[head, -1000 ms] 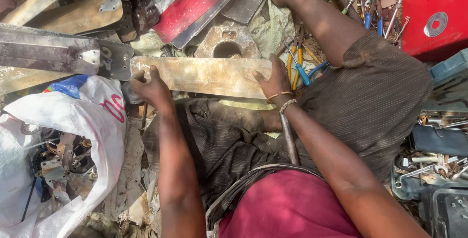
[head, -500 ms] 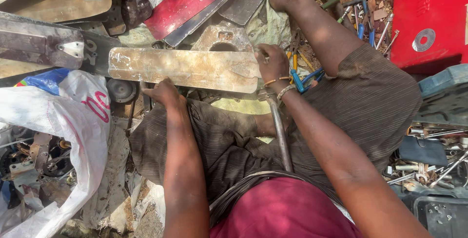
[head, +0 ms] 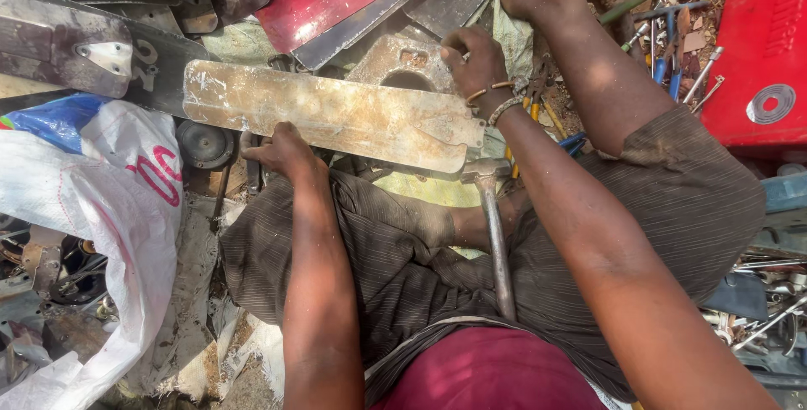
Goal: The person sits on the ground and uses a hammer to strike several metal plates placed on an anvil. The person repeatedly hits different sections of the metal plates, adjusting their position between strikes.
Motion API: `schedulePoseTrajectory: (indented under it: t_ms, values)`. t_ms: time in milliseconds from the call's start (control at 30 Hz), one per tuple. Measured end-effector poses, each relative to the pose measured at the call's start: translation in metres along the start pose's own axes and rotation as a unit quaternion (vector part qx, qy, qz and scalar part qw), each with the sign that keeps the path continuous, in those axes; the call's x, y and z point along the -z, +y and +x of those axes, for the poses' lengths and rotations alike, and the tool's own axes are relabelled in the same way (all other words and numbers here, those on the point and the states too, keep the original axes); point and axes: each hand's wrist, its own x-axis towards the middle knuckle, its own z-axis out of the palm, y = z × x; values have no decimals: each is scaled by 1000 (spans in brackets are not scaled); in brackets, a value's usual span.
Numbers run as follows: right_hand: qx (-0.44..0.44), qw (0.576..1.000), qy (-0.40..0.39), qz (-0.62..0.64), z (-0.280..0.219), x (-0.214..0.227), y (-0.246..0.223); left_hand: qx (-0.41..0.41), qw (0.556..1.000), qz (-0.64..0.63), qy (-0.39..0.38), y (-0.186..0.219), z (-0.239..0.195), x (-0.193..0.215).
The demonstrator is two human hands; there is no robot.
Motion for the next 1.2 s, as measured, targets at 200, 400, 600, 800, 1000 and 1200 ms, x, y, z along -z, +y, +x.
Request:
schedulePoseTrajectory:
  t_ms: [200,400,600,800,1000,1200]
  values:
    - [215,967,-39,-134,26,-14,-10,-40,999,-9,-12,0,0,-1]
    - [274,942,-58,-187,36,-16,14,-22,998,54,6,5,-1,-3]
    - [-140,907,-38,396,16,23,31,-40,999,-8,1,4,1,-7]
    - [51,998,-29,25,-12,11,47,-39,999,-21,-9,-3,5,-3]
    - [-277,827,-12,490,-1,16,69,-31,999,-4,-13,-3,10,0]
    - [-67,997,-2,42,-7,-6,81,-62,998,-11,13,-9,13,-6]
